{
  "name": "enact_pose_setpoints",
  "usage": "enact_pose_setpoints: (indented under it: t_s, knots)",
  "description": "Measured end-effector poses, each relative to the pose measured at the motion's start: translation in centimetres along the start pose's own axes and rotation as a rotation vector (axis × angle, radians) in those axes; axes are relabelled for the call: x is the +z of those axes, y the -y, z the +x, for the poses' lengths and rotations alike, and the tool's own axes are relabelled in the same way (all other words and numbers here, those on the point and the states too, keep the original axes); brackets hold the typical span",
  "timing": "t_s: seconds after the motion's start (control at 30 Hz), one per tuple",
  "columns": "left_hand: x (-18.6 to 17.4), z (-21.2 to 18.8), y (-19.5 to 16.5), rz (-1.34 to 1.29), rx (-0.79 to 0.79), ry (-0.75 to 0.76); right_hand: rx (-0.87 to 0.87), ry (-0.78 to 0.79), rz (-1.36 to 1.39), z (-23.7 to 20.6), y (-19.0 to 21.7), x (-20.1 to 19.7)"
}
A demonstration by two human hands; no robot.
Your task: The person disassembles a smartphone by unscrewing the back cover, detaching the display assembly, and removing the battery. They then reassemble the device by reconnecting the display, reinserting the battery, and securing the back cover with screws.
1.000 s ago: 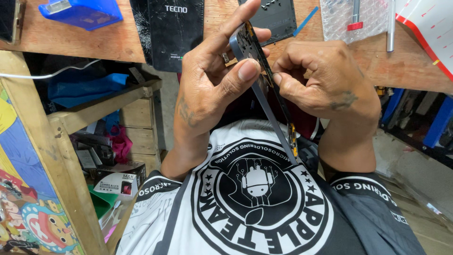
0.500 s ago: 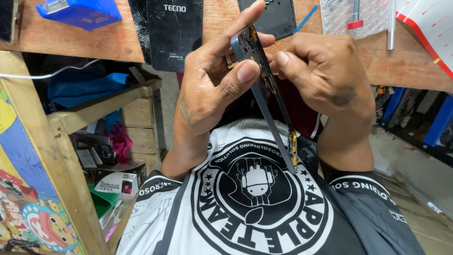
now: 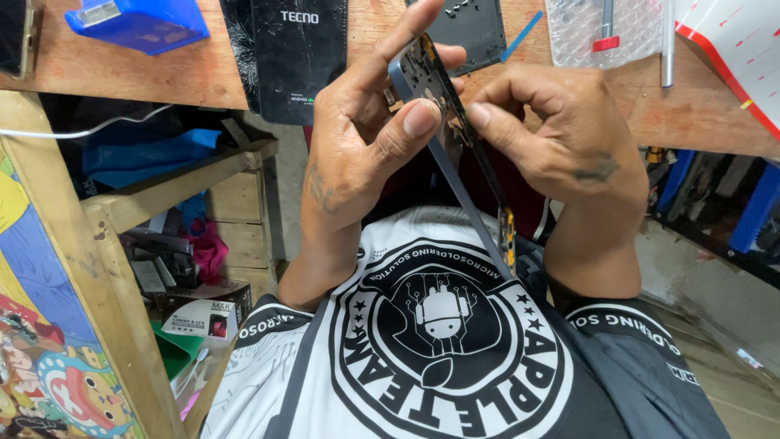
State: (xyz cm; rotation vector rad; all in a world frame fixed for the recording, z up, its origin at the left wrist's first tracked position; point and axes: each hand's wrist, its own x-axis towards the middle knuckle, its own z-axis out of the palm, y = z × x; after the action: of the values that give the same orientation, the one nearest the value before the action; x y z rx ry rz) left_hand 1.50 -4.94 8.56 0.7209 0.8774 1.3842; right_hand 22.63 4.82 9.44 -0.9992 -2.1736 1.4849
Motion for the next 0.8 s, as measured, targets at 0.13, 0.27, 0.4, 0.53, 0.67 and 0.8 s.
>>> enact_pose_setpoints:
  t_s: [0.13, 0.27, 0.4, 0.53, 0.67, 0.8]
  knots:
    - [0.0, 0.2, 0.2, -0.028, 0.031, -0.029, 0.032, 0.015, 0.110, 0.3, -0.6, 0.2]
    - [0.0, 0.0, 0.2, -0.056, 0.045, -0.010, 0.076, 0.031, 0.337, 0.1, -0.7, 0.6]
    - [-0.1, -0.2, 0.0, -0.071, 0.054, 0.011, 0.080, 0.025, 0.386, -0.2, -0.3, 0.6]
    - [0.0, -0.2, 0.0, -0.075, 0.036, -0.006, 0.091, 0.010, 0.339, -0.1, 0.2, 0.5]
    - [0.1, -0.3, -0.1, -0.057, 0.022, 0.003, 0.062, -0.028, 0.101, 0.1, 0.7, 0.3]
    - [0.3, -0.5, -0.1, -0.042, 0.022, 0.008, 0.058, -0.048, 0.038, 0.2, 0.9, 0.6]
